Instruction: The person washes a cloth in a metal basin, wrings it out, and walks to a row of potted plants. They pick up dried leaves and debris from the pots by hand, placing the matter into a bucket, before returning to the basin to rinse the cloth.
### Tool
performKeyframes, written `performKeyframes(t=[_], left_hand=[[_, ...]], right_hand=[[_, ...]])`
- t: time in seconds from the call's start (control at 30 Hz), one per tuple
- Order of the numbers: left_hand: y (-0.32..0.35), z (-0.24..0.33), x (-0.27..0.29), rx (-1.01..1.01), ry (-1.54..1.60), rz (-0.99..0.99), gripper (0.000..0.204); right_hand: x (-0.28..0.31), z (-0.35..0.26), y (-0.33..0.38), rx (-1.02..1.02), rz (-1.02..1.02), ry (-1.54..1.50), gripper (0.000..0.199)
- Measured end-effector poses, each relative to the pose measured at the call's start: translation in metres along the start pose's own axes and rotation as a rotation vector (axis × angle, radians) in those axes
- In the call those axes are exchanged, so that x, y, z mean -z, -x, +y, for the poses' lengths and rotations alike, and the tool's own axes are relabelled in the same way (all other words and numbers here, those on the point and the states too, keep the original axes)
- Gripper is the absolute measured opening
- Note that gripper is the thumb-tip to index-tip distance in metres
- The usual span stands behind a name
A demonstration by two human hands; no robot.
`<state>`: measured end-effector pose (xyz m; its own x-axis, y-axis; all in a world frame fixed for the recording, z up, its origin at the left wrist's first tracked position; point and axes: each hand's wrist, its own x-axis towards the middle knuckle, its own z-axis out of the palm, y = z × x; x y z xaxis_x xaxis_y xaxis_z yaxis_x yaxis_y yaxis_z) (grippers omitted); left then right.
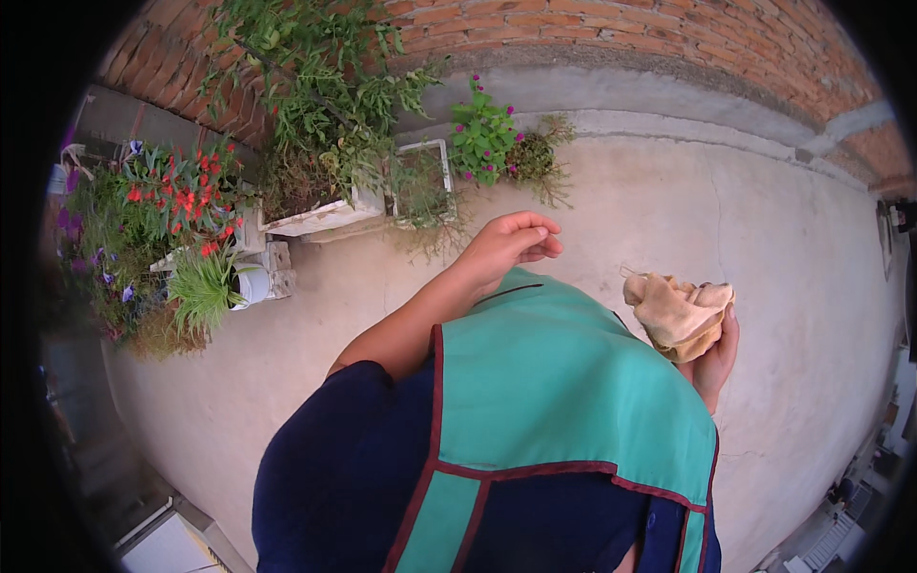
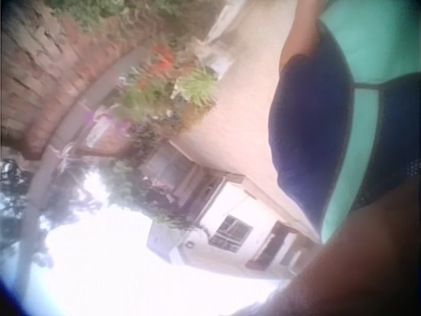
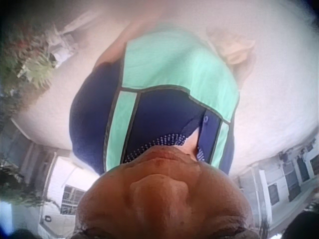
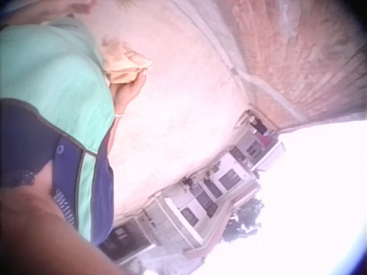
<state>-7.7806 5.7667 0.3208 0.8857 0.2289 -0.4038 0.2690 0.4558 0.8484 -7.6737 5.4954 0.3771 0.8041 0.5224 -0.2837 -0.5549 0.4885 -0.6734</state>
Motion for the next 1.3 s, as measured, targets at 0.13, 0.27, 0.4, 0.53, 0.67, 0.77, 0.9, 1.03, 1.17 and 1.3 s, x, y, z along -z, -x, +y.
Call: performKeyframes(t=[0.13,0.27,0.4,0.53,0.67,0.77,0.9,1.03,1.17,1.3], left_hand=[[0.006,-0.004,0.002,-0.006,0.012,-0.003,0.021],[0.021,-0.003,0.013,-0.017,0.044,0.055,0.022],[0.034,-0.008,0.011,-0.032,0.018,0.092,0.022],[0.048,-0.011,0.005,-0.009,0.01,0.14,0.021],[0.055,-0.017,0.005,-0.001,-0.003,0.18,0.021],[0.06,-0.013,0.001,-0.01,-0.003,0.199,0.021],[0.061,-0.012,-0.002,-0.006,0.029,0.199,0.022],[0.058,-0.015,0.001,0.017,0.012,0.199,0.021],[0.045,-0.018,-0.002,0.01,0.029,0.171,0.02],[0.034,-0.023,-0.014,0.002,0.024,0.104,0.02]], right_hand=[[0.0,0.001,-0.001,-0.025,-0.012,-0.006,0.039],[-0.012,0.003,-0.003,-0.067,-0.045,-0.006,0.039],[-0.012,0.004,-0.007,-0.079,-0.121,0.02,0.04],[-0.011,0.003,-0.011,-0.093,-0.145,0.038,0.04],[-0.003,0.006,-0.017,-0.113,-0.179,0.005,0.041],[-0.008,0.006,-0.014,-0.152,-0.168,-0.002,0.041],[-0.01,0.002,-0.019,-0.142,-0.168,0.025,0.04],[-0.013,0.002,-0.018,-0.124,-0.128,0.004,0.04],[-0.002,0.001,-0.018,-0.15,-0.149,0.008,0.04],[0.007,0.0,-0.017,-0.129,-0.075,0.029,0.04]])
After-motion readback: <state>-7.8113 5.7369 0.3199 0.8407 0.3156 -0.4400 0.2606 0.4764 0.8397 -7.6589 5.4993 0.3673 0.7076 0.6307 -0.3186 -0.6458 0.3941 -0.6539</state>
